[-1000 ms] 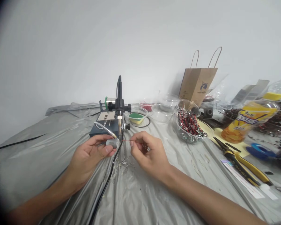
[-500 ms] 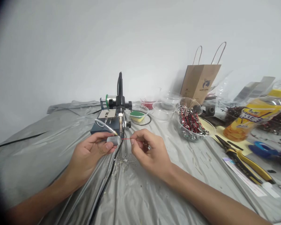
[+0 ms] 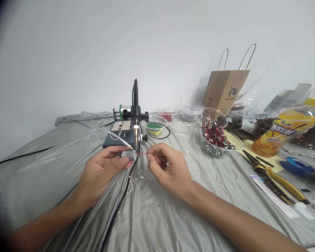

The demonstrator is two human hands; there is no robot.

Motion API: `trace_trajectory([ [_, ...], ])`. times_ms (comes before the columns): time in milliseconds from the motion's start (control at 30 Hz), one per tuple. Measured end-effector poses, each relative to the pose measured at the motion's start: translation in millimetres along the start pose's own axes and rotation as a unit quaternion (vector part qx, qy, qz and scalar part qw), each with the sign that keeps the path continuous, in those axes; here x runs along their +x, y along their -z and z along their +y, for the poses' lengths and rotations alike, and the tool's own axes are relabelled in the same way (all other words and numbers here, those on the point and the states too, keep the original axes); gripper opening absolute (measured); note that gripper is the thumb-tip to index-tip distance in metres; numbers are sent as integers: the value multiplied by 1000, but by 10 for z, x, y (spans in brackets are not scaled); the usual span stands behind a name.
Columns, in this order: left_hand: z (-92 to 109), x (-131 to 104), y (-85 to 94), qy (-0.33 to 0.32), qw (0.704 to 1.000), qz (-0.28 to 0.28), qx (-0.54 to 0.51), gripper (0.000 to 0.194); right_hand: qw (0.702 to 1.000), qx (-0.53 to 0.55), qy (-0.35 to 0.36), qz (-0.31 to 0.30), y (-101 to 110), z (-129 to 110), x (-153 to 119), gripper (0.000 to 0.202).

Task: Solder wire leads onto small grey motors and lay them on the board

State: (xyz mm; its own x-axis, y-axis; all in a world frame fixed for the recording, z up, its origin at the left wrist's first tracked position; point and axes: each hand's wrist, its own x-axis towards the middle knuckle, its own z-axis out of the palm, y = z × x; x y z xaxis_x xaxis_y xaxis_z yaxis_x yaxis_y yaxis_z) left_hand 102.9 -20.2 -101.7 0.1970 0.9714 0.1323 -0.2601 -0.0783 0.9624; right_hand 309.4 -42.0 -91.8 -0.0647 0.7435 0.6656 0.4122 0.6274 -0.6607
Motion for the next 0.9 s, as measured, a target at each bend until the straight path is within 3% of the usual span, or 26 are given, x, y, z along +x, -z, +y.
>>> trace_trajectory([
  [900,5,-10,-9,-8,1000,-22,-18,39,1000,-5,14,-3,-17,2,15,5],
])
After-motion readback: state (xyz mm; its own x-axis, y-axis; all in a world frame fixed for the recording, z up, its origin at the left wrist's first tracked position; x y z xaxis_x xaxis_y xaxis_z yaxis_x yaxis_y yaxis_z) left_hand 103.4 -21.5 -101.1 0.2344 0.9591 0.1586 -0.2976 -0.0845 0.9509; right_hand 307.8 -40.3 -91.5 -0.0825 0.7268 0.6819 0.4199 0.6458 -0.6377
